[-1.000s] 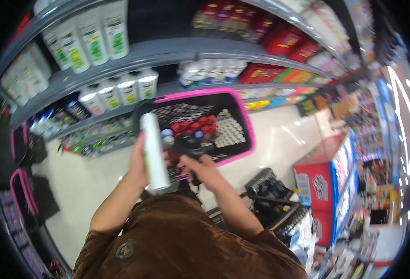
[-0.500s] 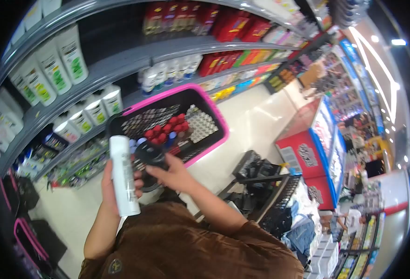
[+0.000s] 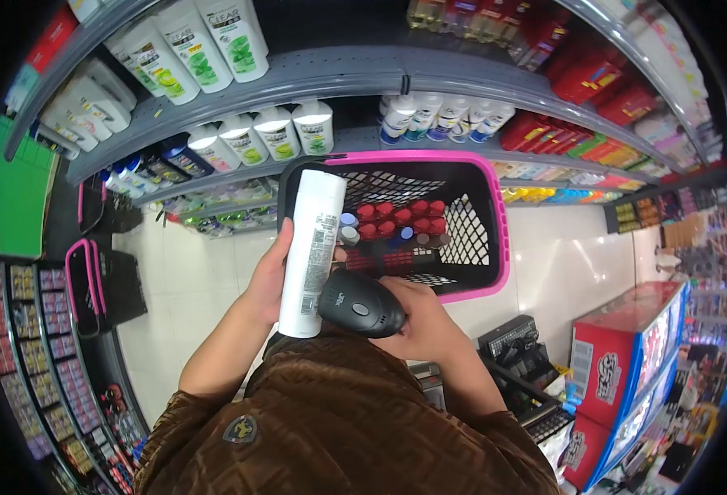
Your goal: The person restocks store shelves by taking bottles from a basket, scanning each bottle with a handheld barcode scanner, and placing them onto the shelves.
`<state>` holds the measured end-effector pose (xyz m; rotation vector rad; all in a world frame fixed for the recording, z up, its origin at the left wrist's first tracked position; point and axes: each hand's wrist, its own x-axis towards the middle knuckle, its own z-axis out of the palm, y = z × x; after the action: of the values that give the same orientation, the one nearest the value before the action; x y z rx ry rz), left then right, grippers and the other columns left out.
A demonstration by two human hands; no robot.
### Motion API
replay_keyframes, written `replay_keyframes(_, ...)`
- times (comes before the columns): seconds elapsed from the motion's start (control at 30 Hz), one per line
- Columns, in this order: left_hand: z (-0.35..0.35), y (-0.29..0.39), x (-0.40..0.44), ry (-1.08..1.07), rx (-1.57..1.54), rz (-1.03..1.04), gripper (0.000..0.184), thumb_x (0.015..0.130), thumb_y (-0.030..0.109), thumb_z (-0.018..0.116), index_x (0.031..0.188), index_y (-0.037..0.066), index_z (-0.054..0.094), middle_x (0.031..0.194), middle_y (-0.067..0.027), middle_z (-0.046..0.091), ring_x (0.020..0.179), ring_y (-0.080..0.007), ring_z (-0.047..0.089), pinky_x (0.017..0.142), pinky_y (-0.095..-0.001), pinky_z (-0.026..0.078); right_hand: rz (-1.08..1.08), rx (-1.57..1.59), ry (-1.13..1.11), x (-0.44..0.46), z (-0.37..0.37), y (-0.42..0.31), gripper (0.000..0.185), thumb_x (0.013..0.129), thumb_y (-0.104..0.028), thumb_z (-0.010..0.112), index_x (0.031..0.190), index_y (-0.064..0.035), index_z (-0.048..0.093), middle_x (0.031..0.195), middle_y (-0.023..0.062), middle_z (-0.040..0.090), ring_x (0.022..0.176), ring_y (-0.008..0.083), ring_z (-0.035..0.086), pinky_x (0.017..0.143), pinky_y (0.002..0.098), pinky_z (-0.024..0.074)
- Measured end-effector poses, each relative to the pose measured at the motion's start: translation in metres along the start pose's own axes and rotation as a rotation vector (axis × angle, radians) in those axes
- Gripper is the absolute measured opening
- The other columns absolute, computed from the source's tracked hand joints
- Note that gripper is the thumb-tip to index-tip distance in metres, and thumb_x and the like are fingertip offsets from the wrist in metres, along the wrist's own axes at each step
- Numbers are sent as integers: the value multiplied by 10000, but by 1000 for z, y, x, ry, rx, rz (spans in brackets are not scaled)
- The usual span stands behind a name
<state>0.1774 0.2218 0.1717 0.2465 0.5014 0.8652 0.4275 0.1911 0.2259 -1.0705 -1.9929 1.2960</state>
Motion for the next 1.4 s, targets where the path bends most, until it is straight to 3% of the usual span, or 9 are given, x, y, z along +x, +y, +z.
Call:
replay_keyframes(0.33,4,-7,0,168,69,89,786,1031,693,349,1414,29,522,1150,-122,678,966,-245,685,816,-404,596,-46,-44,-243,11,-7,13,462,735,-227,819,1074,36,647,965,198,679,877,424,667,760,431,530)
replay_keyframes(0.43,1,1,-10,145,2,96,727,1019,680,414,1347,50,572,1134,-126,687,953,-240,687,838,-398,578,-190,23,-70,13,17,11,431,748,-202,815,1076,24,650,936,184,692,854,403,688,751,425,542)
replay_keyframes(0.5,5,18,-29,212,-367,33,693,991,626,456,1341,39,575,1129,-143,680,944,-271,686,843,-443,581,-34,28,215,22,46,9,393,767,-177,805,1077,10,653,915,168,711,840,380,714,753,419,558)
replay_keyframes(0.63,-57,31,-65,-119,-478,-24,657,950,538,478,1361,29,538,1110,-160,660,939,-324,680,815,-526,590,21,-145,479,30,95,46,399,786,-127,769,1139,3,635,897,169,699,806,386,704,724,430,560)
replay_keyframes(0.73,-69,68,-96,-74,-284,122,669,968,533,458,1381,8,466,1179,-192,630,980,-332,665,900,-516,560,41,-478,491,35,125,79,502,754,-116,759,1217,-1,602,957,167,651,895,385,656,833,485,518)
replay_keyframes(0.83,-53,135,-117,192,204,696,551,1009,427,526,1377,21,469,1193,-182,626,1061,-311,656,931,-488,553,166,-765,402,34,163,111,616,706,-151,757,1283,-24,582,1116,159,604,1155,360,548,1100,590,316)
replay_keyframes(1.0,-58,247,-109,367,622,1347,559,961,109,701,1426,26,402,1323,-136,564,1230,-238,574,1099,-409,438,230,-859,495,40,210,127,618,697,-129,738,1283,-46,560,1140,152,600,1155,380,540,1211,610,230)
replay_keyframes(1.17,-78,320,-46,373,782,1505,705,813,-4,832,1375,10,407,1306,-125,563,1216,-209,574,1057,-341,451,235,-829,574,46,210,124,571,693,-128,707,1241,-46,574,1088,147,601,1133,370,547,1183,596,273)
replay_keyframes(1.4,-97,354,8,610,960,1455,699,834,105,851,1402,-38,469,1267,-140,635,1152,-211,624,997,-345,498,229,-859,546,45,210,127,570,673,-130,708,1224,-48,585,1060,144,618,1086,365,565,1128,551,339)
